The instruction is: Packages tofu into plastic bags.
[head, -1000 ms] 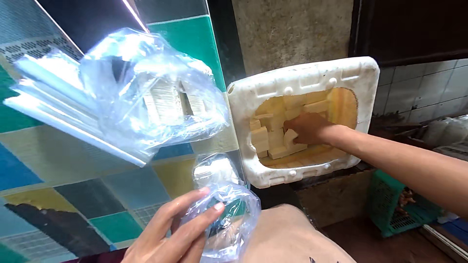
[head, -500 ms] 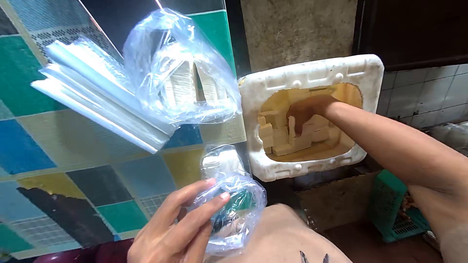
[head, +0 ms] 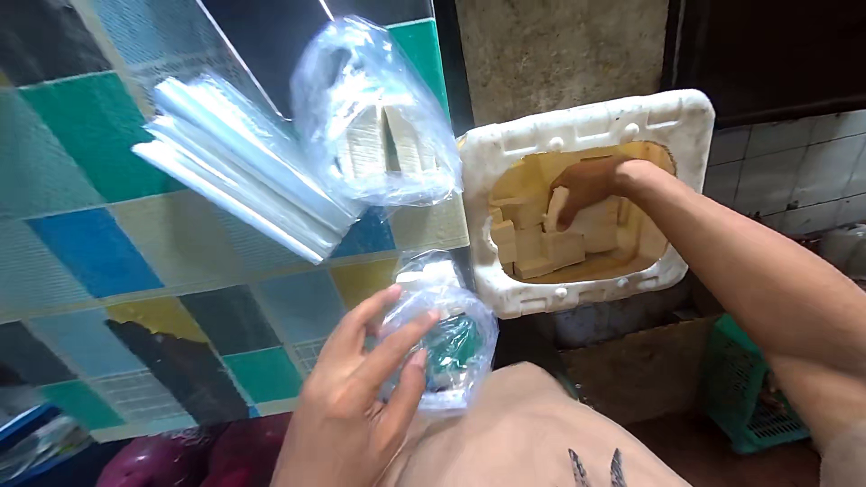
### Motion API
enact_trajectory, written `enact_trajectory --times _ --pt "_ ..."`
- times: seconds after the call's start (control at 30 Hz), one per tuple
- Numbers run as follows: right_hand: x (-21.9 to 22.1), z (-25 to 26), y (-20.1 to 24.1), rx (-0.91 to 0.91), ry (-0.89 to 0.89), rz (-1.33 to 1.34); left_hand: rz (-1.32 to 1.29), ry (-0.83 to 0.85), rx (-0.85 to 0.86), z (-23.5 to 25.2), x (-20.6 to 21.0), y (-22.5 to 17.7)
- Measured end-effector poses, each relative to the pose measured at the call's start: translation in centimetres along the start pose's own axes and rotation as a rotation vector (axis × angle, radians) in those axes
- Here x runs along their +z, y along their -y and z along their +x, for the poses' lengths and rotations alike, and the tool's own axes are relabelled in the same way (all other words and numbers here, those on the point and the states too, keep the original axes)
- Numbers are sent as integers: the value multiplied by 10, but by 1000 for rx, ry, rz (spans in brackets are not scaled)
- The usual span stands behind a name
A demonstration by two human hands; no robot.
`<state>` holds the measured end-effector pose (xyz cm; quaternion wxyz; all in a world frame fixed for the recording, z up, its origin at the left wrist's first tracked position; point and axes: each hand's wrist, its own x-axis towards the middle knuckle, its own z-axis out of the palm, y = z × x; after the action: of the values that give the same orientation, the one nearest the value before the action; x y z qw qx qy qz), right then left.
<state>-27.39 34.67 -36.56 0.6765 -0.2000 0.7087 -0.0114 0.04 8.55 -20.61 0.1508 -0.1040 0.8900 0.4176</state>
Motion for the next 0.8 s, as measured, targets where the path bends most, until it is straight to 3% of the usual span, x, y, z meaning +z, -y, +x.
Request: enact_trajectory --times 0.1,0.23,0.3,0.4,0.53,0.67,0.73,0.8 --pt "17 -61 3 -164 -268 458 136 43 -26 -2 -6 -2" --pt "71 -132 45 -597 -397 1197 134 120 -34 5 -15 -12" --pt "101 -145 80 -789 -389 1416 91 97 -47 9 -18 -20" --pt "137 -146 136 -833 -469 1601 55 63 -45 13 -24 -27" --pt "167 -128 175 -797 -853 1415 -77 116 -7 10 -29 -26" --pt "180 -116 181 -727 -1189 685 -47 67 79 6 -23 -29" --pt "178 -123 194 -549 -1148 429 -3 41 122 4 -16 -30" --pt "168 -135 210 -301 -947 292 39 32 174 0 -8 -31"
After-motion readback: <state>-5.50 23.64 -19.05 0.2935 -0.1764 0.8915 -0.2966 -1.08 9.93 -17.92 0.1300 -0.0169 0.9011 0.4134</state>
